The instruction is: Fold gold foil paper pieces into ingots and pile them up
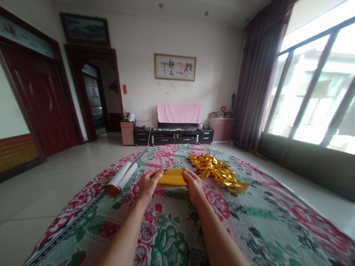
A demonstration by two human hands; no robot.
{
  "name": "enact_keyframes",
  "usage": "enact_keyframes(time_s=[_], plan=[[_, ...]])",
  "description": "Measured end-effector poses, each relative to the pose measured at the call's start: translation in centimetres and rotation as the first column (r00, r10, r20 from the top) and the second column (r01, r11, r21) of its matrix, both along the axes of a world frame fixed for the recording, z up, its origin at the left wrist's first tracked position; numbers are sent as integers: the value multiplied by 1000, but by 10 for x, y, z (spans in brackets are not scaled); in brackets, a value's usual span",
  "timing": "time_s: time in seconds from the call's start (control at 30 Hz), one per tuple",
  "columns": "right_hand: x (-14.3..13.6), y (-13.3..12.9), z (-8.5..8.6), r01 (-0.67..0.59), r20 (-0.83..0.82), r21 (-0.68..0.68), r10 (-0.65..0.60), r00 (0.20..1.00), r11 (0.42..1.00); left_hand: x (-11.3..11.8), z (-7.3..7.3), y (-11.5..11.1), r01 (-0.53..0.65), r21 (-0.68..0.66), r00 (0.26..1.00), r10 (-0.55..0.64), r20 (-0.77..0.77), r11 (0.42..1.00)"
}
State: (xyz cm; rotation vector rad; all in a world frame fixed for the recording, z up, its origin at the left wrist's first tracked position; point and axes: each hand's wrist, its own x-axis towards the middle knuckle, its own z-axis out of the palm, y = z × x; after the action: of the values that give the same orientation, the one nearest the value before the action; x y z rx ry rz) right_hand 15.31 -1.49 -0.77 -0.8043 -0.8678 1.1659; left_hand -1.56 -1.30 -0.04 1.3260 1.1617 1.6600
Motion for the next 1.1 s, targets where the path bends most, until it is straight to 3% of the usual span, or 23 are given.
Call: enact_keyframes(time_s=[0.23, 0.57, 1.1], plan=[[1, 3, -2, 46, 36, 2, -46, 998, 999, 1, 1, -1, -10, 0, 1000, 10, -28, 1000], [0, -1, 1, 37, -1, -12, -37, 999, 999, -3, -13, 8, -27, 17, 995, 29, -99, 999], [1, 5, -4, 66, -26, 16, -65, 998, 998, 2, 4, -3, -51, 52, 981, 60, -182, 997]])
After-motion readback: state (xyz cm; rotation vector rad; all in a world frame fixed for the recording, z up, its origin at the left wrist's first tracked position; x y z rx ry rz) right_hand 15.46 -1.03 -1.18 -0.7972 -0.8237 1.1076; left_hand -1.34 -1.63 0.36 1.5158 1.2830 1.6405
